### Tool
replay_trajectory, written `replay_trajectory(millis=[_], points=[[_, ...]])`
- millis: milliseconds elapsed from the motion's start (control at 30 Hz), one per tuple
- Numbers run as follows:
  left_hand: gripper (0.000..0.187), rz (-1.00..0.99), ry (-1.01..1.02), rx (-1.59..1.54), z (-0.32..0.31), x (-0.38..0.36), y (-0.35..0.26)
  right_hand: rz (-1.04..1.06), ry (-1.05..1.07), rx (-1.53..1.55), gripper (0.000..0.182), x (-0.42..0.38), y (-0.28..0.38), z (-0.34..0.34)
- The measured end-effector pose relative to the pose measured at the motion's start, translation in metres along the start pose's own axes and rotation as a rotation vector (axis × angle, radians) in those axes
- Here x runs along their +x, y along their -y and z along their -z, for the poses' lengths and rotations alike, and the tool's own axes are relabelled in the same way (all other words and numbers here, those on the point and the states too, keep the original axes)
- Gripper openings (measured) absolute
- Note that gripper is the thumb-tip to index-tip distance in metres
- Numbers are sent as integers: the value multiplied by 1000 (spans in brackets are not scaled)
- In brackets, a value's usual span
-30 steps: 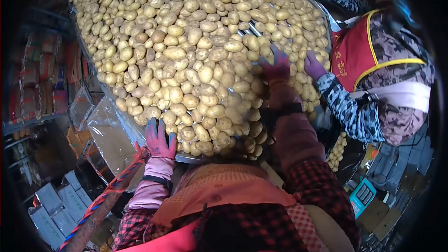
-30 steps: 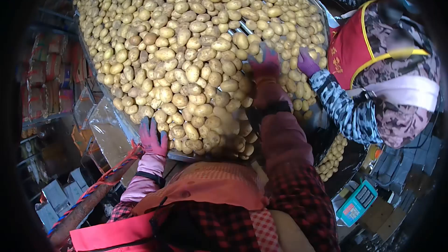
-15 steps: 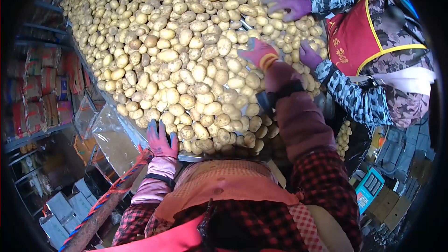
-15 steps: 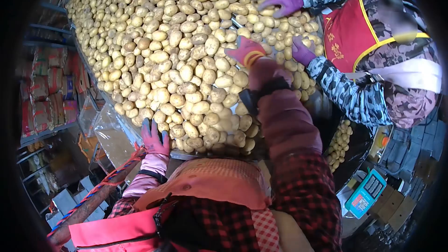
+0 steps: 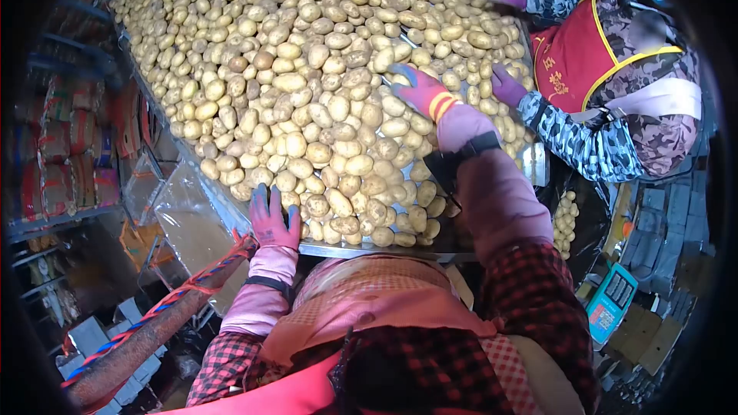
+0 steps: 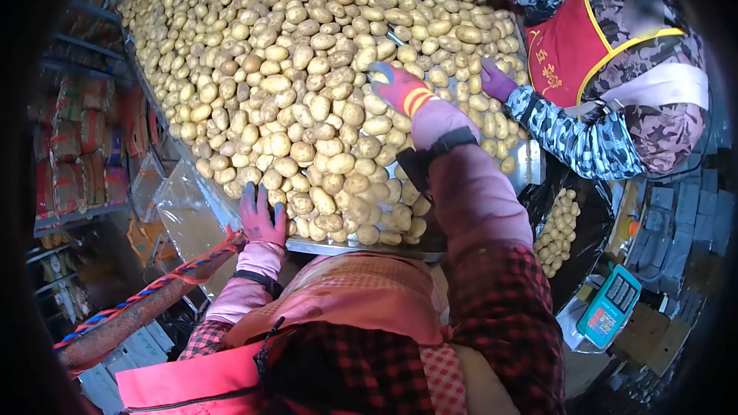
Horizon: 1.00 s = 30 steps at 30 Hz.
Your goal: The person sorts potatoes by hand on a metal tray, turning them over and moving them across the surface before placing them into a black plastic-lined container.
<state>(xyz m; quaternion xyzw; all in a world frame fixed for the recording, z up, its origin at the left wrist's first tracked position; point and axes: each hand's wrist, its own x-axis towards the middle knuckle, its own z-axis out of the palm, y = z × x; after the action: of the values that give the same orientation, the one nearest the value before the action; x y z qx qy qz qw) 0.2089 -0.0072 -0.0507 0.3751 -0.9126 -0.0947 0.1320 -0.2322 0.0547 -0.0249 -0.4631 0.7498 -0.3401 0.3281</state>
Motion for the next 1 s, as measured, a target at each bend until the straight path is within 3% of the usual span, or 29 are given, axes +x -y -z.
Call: replay_trajectory(millis=[133, 167, 433, 567, 633, 700, 767, 867, 900, 967, 1000], points=[[65, -2, -1, -15, 4, 2, -1, -191, -46, -514, 79, -25, 36, -32], [65, -5, -8, 7, 1, 0, -1, -296, -32, -515, 80, -20, 43, -31], [64, 1, -15, 3, -1, -2, 1, -240, -69, -511, 70, -31, 52, -64], [64, 7, 7, 33, 1, -3, -2, -367, -69, -481, 52, -17, 71, -66], [63, -22, -5, 42, -2, -5, -1, -294, -182, -460, 46, -34, 77, -84], [63, -50, -7, 32, -4, -5, 4, -213, -326, -124, 55, -76, 97, -83], [63, -42, 16, 18, 1, -6, -2, 256, -514, 460, 64, -102, 57, -105], [66, -33, 56, 43, -13, -5, 12, -130, -461, 1383, 55, -211, 56, -96], [67, -58, 83, 31, -3, -6, 3, -189, -569, 1567, 52, -247, 49, -94], [66, -54, 146, 39, 5, -5, -2, 68, -897, 1351, 50, -308, -5, -83], [66, -66, 133, 0, 10, -6, -6, 61, -1025, 1232, 54, -344, 21, -54]])
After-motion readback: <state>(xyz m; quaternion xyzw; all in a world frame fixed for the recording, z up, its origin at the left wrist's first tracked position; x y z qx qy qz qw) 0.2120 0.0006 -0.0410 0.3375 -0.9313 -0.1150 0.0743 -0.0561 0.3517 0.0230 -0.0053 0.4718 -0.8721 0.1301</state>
